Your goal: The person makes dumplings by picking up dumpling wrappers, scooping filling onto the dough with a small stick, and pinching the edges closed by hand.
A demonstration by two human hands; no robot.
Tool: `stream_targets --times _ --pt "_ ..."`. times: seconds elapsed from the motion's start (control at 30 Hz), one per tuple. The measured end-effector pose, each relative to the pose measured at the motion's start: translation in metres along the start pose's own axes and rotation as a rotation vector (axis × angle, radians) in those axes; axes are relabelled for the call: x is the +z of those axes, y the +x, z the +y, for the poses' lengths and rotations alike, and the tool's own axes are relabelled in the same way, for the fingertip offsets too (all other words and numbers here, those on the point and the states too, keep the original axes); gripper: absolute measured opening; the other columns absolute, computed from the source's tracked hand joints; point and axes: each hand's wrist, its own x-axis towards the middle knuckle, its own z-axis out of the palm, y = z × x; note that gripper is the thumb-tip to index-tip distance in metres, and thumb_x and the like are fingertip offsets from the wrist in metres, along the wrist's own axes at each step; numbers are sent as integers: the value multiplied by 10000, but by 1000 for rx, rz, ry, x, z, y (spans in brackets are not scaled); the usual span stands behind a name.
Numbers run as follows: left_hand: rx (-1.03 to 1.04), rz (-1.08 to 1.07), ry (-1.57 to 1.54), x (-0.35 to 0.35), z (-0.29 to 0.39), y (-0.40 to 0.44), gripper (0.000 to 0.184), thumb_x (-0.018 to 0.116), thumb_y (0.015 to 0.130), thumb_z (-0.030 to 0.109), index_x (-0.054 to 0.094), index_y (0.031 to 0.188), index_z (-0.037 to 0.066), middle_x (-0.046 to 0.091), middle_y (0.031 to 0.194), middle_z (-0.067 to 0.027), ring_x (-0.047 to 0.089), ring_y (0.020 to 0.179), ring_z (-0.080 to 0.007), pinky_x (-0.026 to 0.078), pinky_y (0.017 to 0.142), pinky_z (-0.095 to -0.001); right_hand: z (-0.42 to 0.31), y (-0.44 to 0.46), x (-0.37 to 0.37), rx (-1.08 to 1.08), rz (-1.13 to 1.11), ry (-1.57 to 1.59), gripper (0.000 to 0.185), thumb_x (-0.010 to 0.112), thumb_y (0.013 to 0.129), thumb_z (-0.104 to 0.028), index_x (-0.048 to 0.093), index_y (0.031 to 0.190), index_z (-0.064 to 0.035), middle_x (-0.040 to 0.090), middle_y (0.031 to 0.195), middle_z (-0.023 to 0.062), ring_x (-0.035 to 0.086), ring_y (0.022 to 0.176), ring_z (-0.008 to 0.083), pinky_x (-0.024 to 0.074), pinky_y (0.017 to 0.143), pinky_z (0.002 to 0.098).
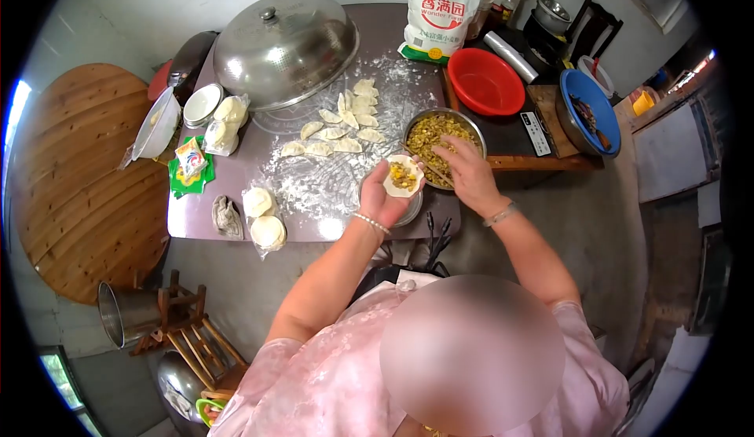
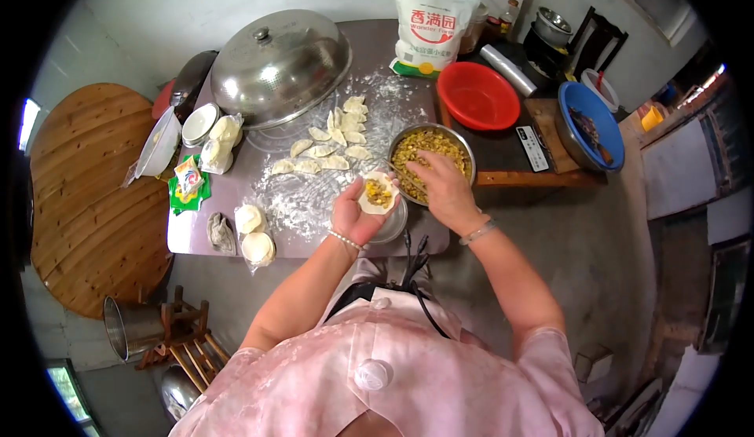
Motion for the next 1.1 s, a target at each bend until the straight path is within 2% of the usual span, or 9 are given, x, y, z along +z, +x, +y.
stream_targets --times 0.27,0.37,0.47,0.67,0.77,0.87,0.97,1.07,1.1 --pt "-9 -9 -56 6 -5 -3 430 305 983 317 445 1277 37 516 1242 -139 496 1141 -287 395 962 -463 -20 7 1 -159 -94 20 348 536 763 3 606 1094 -73 557 1134 156 518 1057 348 420 903 403" --pt "-19 -33 -57 5 -5 -4 421 295 990 317 462 1251 32 534 1211 -136 517 1109 -284 423 933 -448 -19 6 4 2 -117 203 436 480 754 100 646 1098 -109 530 1214 150 504 1118 323 404 948 368" --pt "-16 -31 -60 4 -6 -7 428 301 986 319 451 1267 34 528 1221 -138 506 1124 -284 413 944 -452 -13 6 4 -32 -93 197 376 506 748 62 639 1067 -87 555 1169 162 526 1078 332 419 922 378" --pt "-4 -24 -45 0 1 -11 447 319 979 324 417 1300 30 496 1271 -154 474 1172 -291 386 977 -462 -13 5 5 6 -77 229 401 496 734 93 657 1048 -98 553 1177 156 526 1078 334 423 917 381" --pt "24 0 -24 -4 3 -11 448 322 978 322 414 1300 24 481 1290 -160 464 1187 -294 376 991 -460 -12 5 4 -147 -116 93 360 529 742 47 647 1051 -94 558 1152 159 527 1066 337 431 902 382" --pt "17 13 -29 1 1 -11 453 323 977 324 414 1302 22 474 1300 -163 459 1195 -294 360 1007 -461 -23 10 -3 -213 -140 94 302 572 746 -26 636 1035 -86 564 1117 161 529 1047 341 436 890 389" --pt "-6 -33 -42 -3 -1 -9 458 325 976 330 413 1306 25 475 1298 -162 459 1195 -292 349 1015 -466 -23 4 3 -127 -172 58 374 526 739 66 655 1044 -108 541 1201 139 509 1120 316 410 942 372" --pt "-8 -26 -18 -3 -2 -10 460 328 974 335 414 1309 31 480 1294 -158 460 1195 -293 347 1014 -464 -20 3 3 -60 -132 235 355 542 735 67 663 1026 -96 537 1206 141 516 1111 304 415 928 347" --pt "-7 -14 1 -1 -2 -12 459 329 974 335 414 1308 32 483 1292 -157 462 1195 -294 349 1013 -462 -15 1 5 -60 -115 252 279 557 751 24 648 994 -81 549 1158 144 525 1080 311 423 905 362"
